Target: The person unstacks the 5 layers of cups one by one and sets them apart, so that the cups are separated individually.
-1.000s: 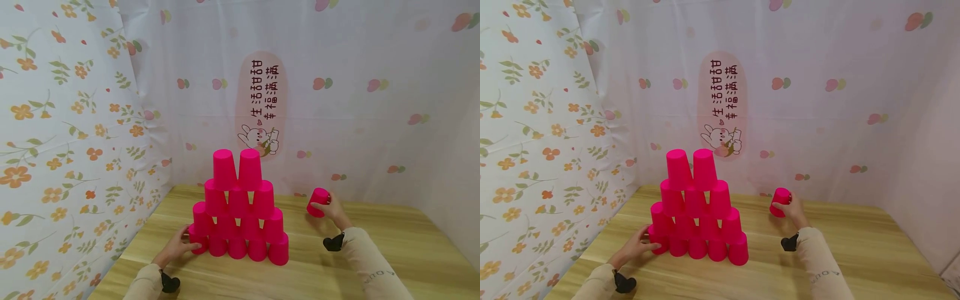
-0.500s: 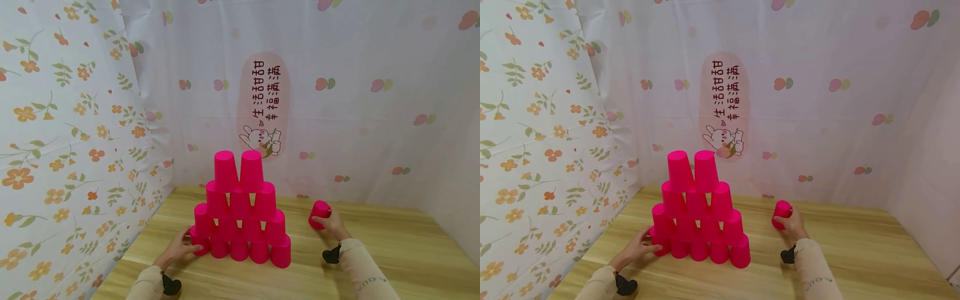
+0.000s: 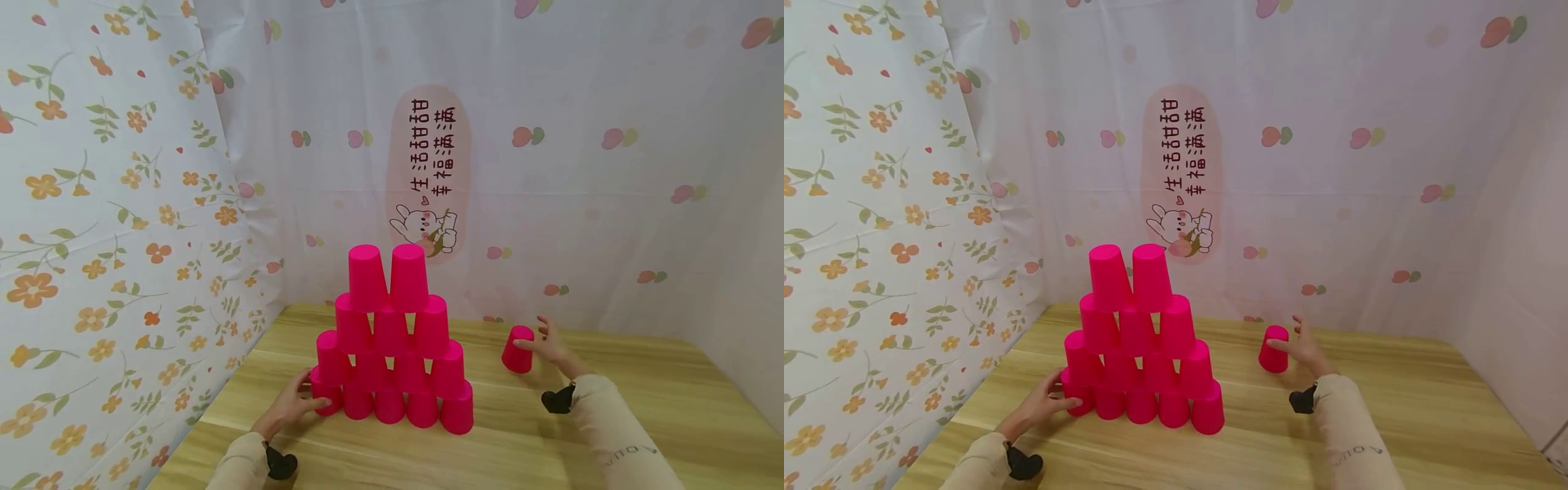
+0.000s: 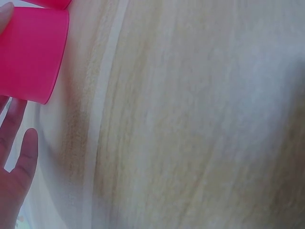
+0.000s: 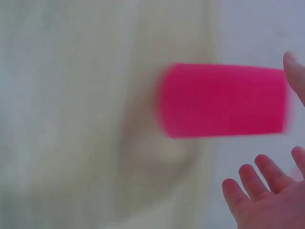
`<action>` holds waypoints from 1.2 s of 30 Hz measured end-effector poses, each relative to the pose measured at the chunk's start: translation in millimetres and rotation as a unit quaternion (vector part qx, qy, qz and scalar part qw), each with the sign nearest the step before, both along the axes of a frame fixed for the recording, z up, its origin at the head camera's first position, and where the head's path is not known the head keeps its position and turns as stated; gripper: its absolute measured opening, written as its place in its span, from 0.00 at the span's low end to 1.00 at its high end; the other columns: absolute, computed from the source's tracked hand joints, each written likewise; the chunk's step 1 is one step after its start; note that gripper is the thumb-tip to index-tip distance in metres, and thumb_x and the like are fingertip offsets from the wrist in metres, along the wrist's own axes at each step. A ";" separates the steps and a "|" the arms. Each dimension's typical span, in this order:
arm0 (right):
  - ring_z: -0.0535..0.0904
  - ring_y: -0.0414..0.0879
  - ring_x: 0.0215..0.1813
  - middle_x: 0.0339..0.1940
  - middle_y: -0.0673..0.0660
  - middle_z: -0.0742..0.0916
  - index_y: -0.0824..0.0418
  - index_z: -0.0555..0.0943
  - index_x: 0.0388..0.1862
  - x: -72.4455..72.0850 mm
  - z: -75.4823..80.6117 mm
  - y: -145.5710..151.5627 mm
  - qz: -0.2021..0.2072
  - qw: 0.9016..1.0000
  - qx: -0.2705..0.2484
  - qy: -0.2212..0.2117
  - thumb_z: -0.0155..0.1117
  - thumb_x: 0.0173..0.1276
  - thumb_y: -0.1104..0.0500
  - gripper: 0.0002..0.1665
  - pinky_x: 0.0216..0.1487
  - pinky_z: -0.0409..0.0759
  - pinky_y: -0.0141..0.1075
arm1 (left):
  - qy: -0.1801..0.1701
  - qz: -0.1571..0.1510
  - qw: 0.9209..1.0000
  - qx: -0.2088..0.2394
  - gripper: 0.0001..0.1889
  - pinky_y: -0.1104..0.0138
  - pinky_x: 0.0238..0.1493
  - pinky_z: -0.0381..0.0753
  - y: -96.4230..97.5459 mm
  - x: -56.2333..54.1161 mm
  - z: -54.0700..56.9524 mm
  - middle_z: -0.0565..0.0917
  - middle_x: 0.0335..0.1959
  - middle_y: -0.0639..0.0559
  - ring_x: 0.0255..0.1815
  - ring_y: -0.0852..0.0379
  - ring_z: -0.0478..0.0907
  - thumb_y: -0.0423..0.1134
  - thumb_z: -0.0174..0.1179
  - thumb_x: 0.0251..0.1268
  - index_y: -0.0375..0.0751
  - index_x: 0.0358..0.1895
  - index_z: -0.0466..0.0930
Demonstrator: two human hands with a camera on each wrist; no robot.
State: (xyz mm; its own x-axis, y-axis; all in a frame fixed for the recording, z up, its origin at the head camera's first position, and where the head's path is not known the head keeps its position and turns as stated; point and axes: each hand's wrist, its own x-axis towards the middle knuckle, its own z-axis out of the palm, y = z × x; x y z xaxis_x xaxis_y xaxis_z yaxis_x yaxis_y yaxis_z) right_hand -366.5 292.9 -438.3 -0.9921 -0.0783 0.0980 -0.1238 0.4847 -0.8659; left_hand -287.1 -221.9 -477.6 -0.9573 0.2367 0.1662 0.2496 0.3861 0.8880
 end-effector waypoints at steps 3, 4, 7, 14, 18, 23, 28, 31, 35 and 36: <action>0.46 0.72 0.62 0.62 0.79 0.50 0.70 0.36 0.67 1.5 37.2 4.6 0.014 1.000 0.014 -0.001 0.64 0.56 0.49 0.57 0.56 0.56 0.60 | 0.002 -0.002 1.000 0.009 0.29 0.58 0.42 0.75 0.0 0.0 0.6 0.73 0.44 0.36 0.44 0.40 0.73 0.28 0.65 0.47 0.27 0.53 0.64; 0.45 0.72 0.63 0.63 0.79 0.50 0.70 0.36 0.67 4.5 54.1 4.1 0.018 1.000 0.021 -0.005 0.64 0.56 0.49 0.58 0.57 0.52 0.61 | 0.003 -0.001 1.000 0.011 0.29 0.58 0.42 0.75 1.1 2.1 3.6 0.73 0.44 0.36 0.44 0.40 0.73 0.28 0.65 0.46 0.26 0.53 0.64; 0.47 0.71 0.63 0.64 0.77 0.51 0.69 0.36 0.68 5.7 93.2 2.3 0.025 0.999 0.036 0.025 0.64 0.57 0.51 0.56 0.57 0.53 0.61 | 0.003 0.002 1.000 0.016 0.29 0.59 0.42 0.75 0.4 3.7 5.5 0.73 0.44 0.36 0.44 0.40 0.73 0.28 0.66 0.46 0.26 0.53 0.64; 0.47 0.67 0.65 0.67 0.71 0.51 0.63 0.38 0.69 15.6 174.6 -26.8 0.060 0.994 0.038 0.079 0.61 0.59 0.52 0.52 0.56 0.57 0.60 | -0.001 0.008 1.000 0.005 0.29 0.63 0.41 0.76 -1.9 2.1 1.7 0.73 0.44 0.37 0.44 0.41 0.73 0.31 0.66 0.46 0.28 0.53 0.65; 0.51 0.60 0.67 0.68 0.64 0.56 0.56 0.43 0.70 24.2 201.4 -58.7 0.083 0.992 0.028 0.095 0.62 0.58 0.49 0.49 0.58 0.55 0.59 | -0.003 0.004 1.000 0.010 0.29 0.62 0.41 0.76 -1.6 3.3 2.1 0.73 0.44 0.38 0.44 0.41 0.74 0.31 0.66 0.46 0.27 0.53 0.65; 0.54 0.57 0.66 0.67 0.60 0.59 0.54 0.48 0.69 36.7 211.7 -102.8 0.166 0.979 -0.035 0.110 0.62 0.59 0.54 0.45 0.58 0.57 0.56 | -0.007 0.001 1.000 0.016 0.29 0.60 0.41 0.75 -0.9 3.5 2.2 0.73 0.44 0.38 0.44 0.41 0.74 0.30 0.66 0.46 0.28 0.54 0.64; 0.57 0.56 0.65 0.66 0.58 0.61 0.55 0.49 0.68 47.4 204.9 -137.5 0.244 0.960 -0.077 0.112 0.60 0.60 0.59 0.42 0.60 0.58 0.53 | -0.007 -0.001 1.000 0.013 0.29 0.59 0.42 0.75 0.0 2.5 1.2 0.73 0.44 0.38 0.44 0.41 0.74 0.31 0.66 0.47 0.29 0.54 0.65; 0.59 0.55 0.64 0.65 0.57 0.62 0.55 0.50 0.68 50.9 199.3 -152.7 0.267 0.954 -0.081 0.107 0.61 0.59 0.61 0.43 0.60 0.59 0.51 | -0.010 0.002 1.000 0.013 0.29 0.59 0.43 0.75 0.4 1.4 0.7 0.73 0.45 0.39 0.45 0.41 0.73 0.32 0.66 0.47 0.30 0.54 0.65; 0.62 0.53 0.61 0.63 0.57 0.66 0.55 0.51 0.67 52.9 193.9 -167.5 0.275 0.953 -0.075 0.103 0.62 0.57 0.61 0.44 0.58 0.64 0.47 | -0.014 0.003 1.000 0.018 0.29 0.58 0.43 0.74 0.5 1.1 0.4 0.73 0.45 0.39 0.45 0.42 0.73 0.32 0.66 0.47 0.31 0.54 0.66; 0.63 0.53 0.61 0.62 0.58 0.67 0.54 0.51 0.67 53.3 193.2 -170.2 0.276 0.953 -0.075 0.101 0.63 0.56 0.62 0.44 0.57 0.65 0.47 | -0.015 0.003 1.000 0.018 0.29 0.58 0.43 0.75 0.6 1.2 0.5 0.73 0.45 0.39 0.45 0.42 0.73 0.32 0.66 0.47 0.31 0.54 0.66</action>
State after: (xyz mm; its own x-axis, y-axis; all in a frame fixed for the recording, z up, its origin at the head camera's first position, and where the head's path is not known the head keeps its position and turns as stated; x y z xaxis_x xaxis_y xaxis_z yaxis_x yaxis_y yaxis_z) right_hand -313.2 122.7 -245.2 -0.7636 -0.5530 0.3333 -0.4955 0.1710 -0.8516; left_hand -285.9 -221.2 -477.1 -0.9634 0.2244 0.1465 0.2208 0.3547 0.9085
